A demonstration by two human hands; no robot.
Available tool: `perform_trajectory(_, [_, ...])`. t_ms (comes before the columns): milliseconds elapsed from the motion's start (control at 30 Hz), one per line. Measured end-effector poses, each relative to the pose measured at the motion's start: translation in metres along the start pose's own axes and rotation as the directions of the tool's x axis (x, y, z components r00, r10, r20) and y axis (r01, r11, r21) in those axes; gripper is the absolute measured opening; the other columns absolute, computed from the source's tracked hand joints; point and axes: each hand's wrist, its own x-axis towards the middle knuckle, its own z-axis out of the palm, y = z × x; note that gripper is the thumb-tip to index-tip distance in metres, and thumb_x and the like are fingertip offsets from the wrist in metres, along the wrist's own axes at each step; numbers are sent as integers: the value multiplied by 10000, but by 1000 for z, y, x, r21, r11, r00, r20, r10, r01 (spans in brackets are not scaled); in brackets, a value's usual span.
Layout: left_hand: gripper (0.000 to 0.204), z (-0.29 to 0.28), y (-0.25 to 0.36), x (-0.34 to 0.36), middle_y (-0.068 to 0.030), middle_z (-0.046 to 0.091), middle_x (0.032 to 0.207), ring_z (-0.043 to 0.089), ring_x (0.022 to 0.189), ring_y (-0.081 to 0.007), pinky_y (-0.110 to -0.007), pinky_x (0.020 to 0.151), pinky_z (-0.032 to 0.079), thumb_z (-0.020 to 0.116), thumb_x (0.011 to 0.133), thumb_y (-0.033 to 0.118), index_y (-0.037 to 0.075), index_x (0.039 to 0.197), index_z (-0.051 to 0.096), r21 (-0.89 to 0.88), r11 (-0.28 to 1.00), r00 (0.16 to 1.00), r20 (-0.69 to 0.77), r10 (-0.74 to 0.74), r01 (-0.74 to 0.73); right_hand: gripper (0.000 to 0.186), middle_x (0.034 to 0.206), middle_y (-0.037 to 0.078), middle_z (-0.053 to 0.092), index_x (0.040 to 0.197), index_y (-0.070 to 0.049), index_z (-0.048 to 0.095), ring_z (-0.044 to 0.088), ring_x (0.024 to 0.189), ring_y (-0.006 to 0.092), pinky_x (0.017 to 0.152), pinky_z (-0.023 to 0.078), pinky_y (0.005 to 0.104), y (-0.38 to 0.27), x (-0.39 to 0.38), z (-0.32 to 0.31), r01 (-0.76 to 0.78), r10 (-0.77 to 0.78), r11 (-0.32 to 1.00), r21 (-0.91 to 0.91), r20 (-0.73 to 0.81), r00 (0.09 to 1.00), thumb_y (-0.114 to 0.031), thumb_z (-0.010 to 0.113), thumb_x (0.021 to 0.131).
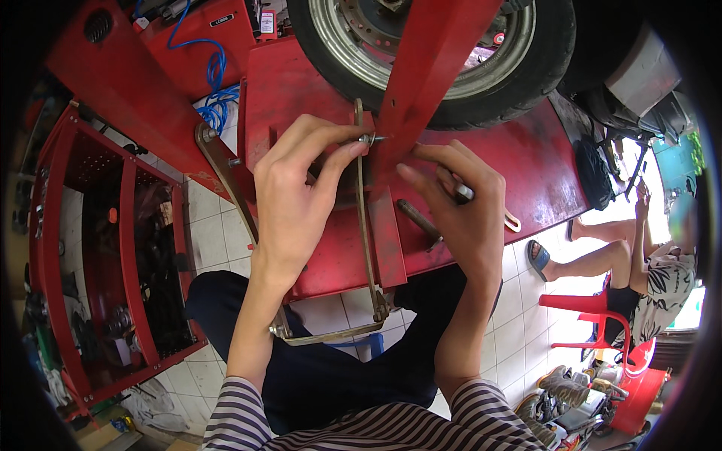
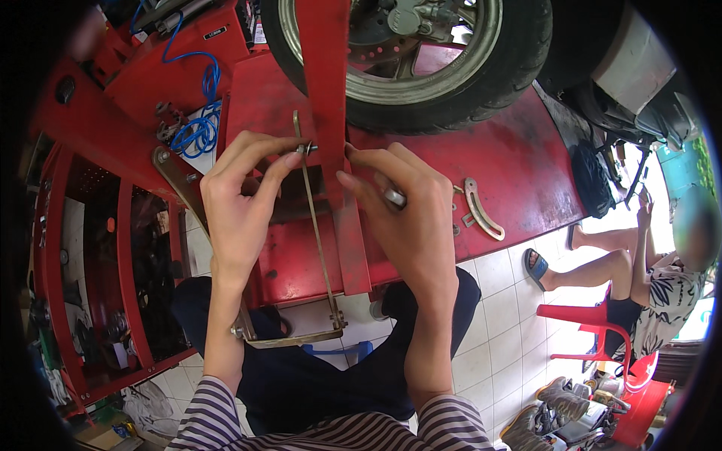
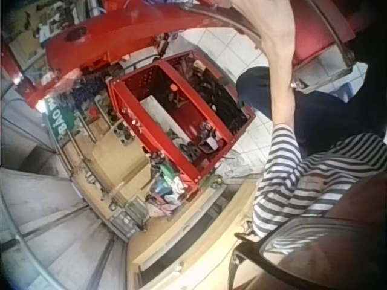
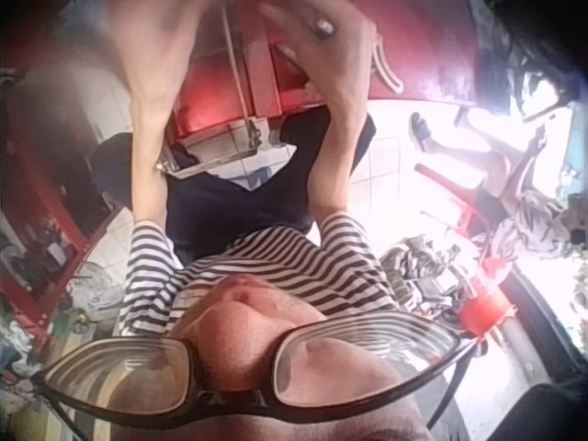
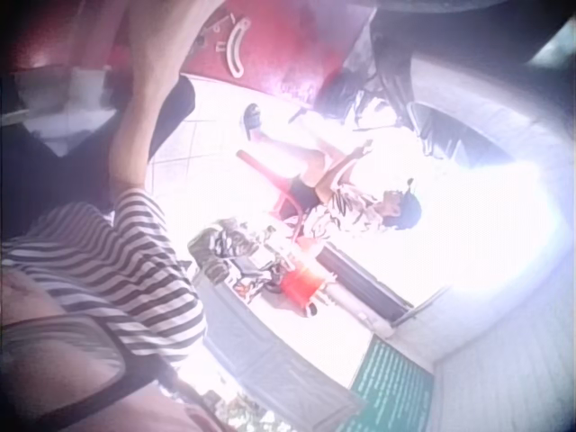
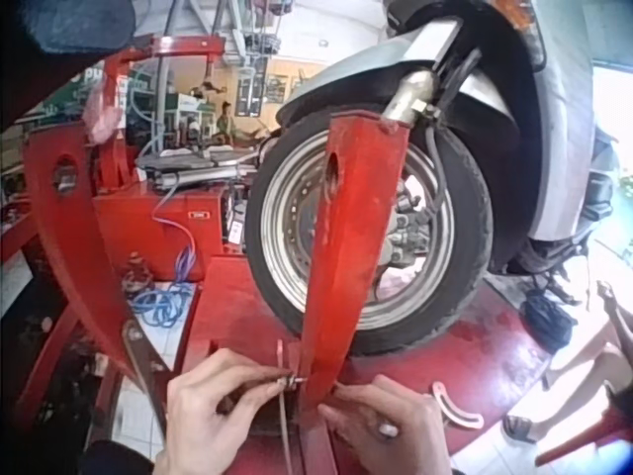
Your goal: The person uses a wrench to tighten a bolt on a red motorcycle stand, then fits a small metal bracket onto a rod and secures it with a bolt and a nut by hand and with a wrench.
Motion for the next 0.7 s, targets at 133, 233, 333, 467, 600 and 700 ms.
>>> perform_trajectory(133, [119,-2,2,0,-56,618,833,644,698,-166,-301,572,470,753,801,18,8,919,742,46,998,999,-27,39,-38,244,675,14,399,976,16,701,362,601,105,547,313,279,1,0,2,10,-10,999,41,-21,1000,4,796,751])
perform_trajectory(233, [112,1,-1,2,-56,605,827,644,699,-165,-309,583,479,756,792,5,4,904,745,34,995,994,-51,100,-98,257,682,-19,379,967,37,697,324,622,62,551,285,251,2,1,5,-26,29,995,97,-26,999,23,806,735])
perform_trajectory(333, [124,1,0,2,-59,611,836,652,711,-169,-309,598,490,747,797,-5,5,921,746,24,996,995,-35,92,-91,270,683,-20,397,970,38,698,325,621,61,552,284,246,3,0,5,-43,46,992,121,-28,999,20,812,726])
perform_trajectory(467, [161,3,-6,2,-66,630,862,664,729,-177,-307,615,499,735,807,-9,11,966,744,-16,993,993,-15,120,-120,283,688,-18,430,977,37,699,333,618,60,551,290,241,2,0,4,-21,24,994,111,-25,999,11,821,722])
perform_trajectory(600, [174,3,-3,2,-70,639,877,668,736,-186,-307,623,502,726,815,-9,15,987,743,23,992,992,-11,128,-128,288,699,-14,468,979,35,698,340,612,61,547,294,243,4,-1,2,-16,17,996,90,-10,1000,-6,828,725])
perform_trajectory(700, [174,5,-4,2,-65,631,869,662,735,-192,-308,620,498,729,815,-3,23,985,750,45,988,989,-21,149,-148,283,704,-12,485,978,32,699,339,609,62,545,294,246,5,-1,3,-24,24,995,95,-7,1000,-15,830,731])
